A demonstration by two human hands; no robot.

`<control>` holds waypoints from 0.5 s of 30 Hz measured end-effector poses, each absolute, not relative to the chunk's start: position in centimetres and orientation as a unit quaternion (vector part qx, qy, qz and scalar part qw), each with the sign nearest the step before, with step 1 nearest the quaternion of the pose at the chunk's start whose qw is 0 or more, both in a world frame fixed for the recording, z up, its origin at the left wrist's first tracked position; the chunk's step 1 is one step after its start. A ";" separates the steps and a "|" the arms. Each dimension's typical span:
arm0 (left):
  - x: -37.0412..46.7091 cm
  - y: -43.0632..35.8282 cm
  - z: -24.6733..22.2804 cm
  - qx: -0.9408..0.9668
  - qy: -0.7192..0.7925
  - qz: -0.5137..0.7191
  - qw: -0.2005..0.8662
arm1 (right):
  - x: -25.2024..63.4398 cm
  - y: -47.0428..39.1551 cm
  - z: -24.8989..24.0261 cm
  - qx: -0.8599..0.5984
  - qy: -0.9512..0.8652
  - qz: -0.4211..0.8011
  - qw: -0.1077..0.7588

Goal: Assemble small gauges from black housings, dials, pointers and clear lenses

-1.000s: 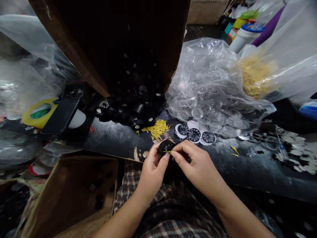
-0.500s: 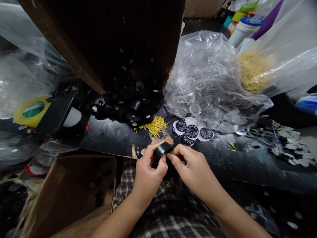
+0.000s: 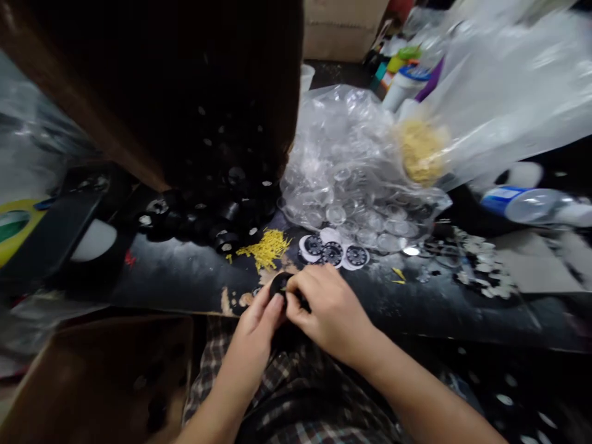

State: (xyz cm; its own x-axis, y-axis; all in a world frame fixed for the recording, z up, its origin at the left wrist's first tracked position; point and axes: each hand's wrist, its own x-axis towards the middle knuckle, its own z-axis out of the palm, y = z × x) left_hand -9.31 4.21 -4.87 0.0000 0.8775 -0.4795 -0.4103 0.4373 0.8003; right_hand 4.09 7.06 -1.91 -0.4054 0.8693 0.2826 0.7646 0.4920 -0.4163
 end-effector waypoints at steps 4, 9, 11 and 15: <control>-8.3 4.1 -5.3 0.116 0.525 0.472 0.699 | 3.6 7.1 -2.1 -0.550 -0.787 0.150 0.235; -8.4 4.1 -6.6 0.195 0.503 0.465 0.702 | 4.6 7.4 -1.5 -0.560 -0.762 0.250 0.209; -8.8 4.3 -6.9 0.230 0.506 0.468 0.687 | 6.0 8.6 -1.3 -0.544 -0.751 0.307 0.214; -8.7 4.6 -6.3 0.188 0.487 0.498 0.692 | 9.5 13.2 -2.4 -0.658 -0.667 0.203 0.284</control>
